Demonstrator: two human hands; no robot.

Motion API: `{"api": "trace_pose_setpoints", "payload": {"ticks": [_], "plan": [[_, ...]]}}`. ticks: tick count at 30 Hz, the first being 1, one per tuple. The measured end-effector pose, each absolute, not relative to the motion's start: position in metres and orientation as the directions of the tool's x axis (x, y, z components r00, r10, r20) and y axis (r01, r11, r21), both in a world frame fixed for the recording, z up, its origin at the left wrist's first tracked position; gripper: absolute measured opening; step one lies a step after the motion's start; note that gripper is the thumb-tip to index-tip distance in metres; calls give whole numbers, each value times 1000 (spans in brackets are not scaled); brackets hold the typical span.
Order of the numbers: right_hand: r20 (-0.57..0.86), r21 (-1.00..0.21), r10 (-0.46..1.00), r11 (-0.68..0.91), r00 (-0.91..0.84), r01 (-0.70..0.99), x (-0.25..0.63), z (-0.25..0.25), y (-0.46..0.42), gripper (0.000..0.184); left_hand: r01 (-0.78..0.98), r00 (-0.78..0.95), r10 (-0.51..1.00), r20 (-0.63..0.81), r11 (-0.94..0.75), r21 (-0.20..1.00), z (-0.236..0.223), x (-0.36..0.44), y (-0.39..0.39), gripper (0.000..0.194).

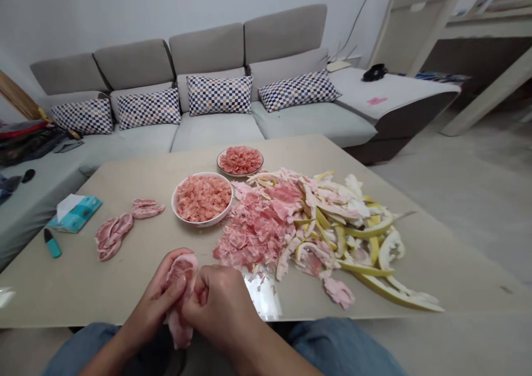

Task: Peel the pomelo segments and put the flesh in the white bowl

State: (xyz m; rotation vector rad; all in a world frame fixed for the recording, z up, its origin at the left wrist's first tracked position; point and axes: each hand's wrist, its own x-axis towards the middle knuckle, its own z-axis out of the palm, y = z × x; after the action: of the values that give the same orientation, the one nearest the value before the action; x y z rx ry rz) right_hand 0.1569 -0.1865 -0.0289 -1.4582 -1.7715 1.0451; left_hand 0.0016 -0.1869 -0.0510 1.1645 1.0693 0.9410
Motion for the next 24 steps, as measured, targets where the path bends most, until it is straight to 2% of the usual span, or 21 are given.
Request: {"api": "trace_pose_setpoints", "payload": {"ticks": [4,7,10,14,17,20,24], "plan": [[62,-864,980,148,-189,481,163,-28,-183,16,-264,295,916,-271,351,899,-50,1,-187,33],[165,-852,985,167,-49,495,187,-19,-170,11,-379,346,854,-388,506,775,-48,-2,-185,27],[224,-823,971,142,85,549,222,-9,-152,12,-457,407,830,-381,546,702,-48,-5,-180,21],[337,-626,930,106,145,773,255,-10,-135,26,-500,498,797,-341,586,638,-53,-4,-174,21],[288,-418,953,33,98,908,265,-19,-130,35,-516,541,767,-346,627,584,-56,-4,-171,25],[205,-246,978,2,50,969,271,-26,-129,25,-508,605,722,-336,675,535,-58,-5,-169,33],[161,-154,982,-78,103,985,275,-25,-131,21,-472,680,665,-307,719,510,-60,-7,-166,40]]}}
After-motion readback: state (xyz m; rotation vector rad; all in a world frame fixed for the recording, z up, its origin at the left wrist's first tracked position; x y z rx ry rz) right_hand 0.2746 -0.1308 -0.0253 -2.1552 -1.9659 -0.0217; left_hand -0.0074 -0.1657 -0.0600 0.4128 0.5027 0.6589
